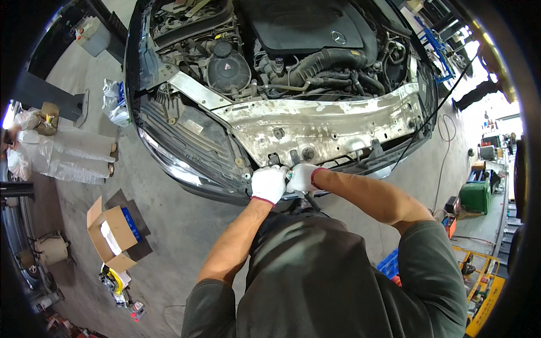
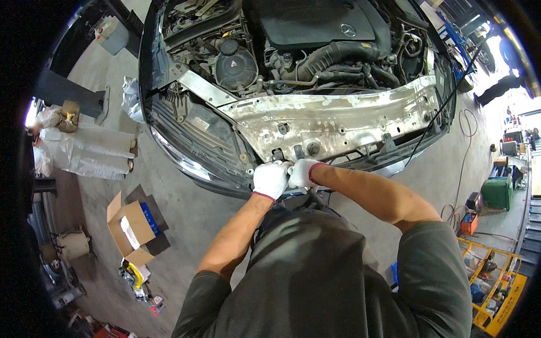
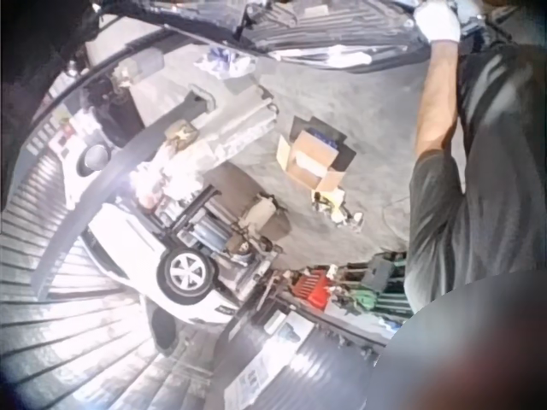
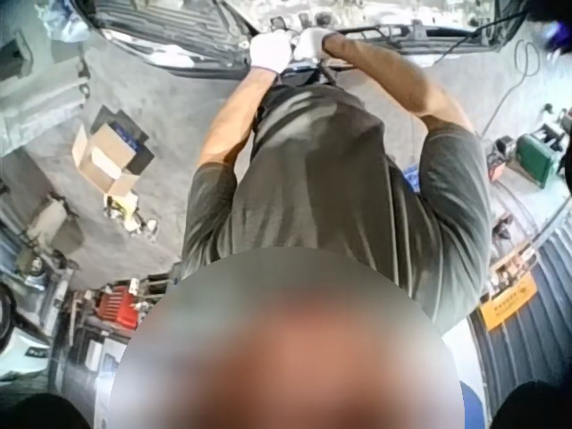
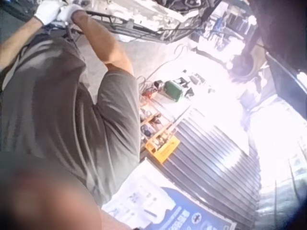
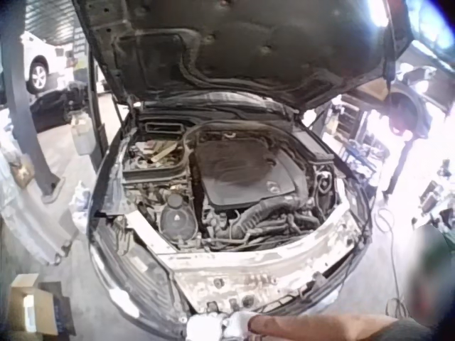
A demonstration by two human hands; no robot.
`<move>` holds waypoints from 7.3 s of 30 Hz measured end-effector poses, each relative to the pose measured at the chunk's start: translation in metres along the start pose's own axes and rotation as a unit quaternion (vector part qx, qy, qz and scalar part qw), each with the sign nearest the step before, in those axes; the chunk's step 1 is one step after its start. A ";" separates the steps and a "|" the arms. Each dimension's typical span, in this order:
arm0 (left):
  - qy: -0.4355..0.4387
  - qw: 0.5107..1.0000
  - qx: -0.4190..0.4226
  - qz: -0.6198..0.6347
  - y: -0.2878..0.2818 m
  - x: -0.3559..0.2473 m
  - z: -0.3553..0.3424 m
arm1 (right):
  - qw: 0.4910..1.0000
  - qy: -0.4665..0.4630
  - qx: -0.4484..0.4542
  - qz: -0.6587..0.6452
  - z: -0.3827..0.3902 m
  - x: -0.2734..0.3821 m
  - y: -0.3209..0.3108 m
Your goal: The person works on the front end of a car with the hood open, repeatedly inserting and removing black plastic fasteners from the radiator support area. The person briefly walks to a tool cart to retrieve a fastener before returning to continue the task.
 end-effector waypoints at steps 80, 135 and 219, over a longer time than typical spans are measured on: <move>0.055 0.992 0.110 0.025 0.006 0.006 -0.022 | 0.941 -0.092 -0.255 0.203 0.007 0.014 -0.012; 0.096 0.987 0.128 0.016 0.018 0.013 -0.017 | 0.867 -0.013 -0.447 0.219 0.024 0.022 -0.022; 0.102 0.991 0.076 0.049 0.014 0.011 -0.019 | 0.937 -0.080 -0.259 0.220 -0.002 0.020 -0.009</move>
Point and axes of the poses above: each hand's wrist, its own z-axis away from the middle knuckle, its own y-axis out of the palm, x = y × z, the point moved 8 cm from there along -z, towards the middle knuckle, and after that the axes turned 9 degrees about z, right-handed, at the moved point
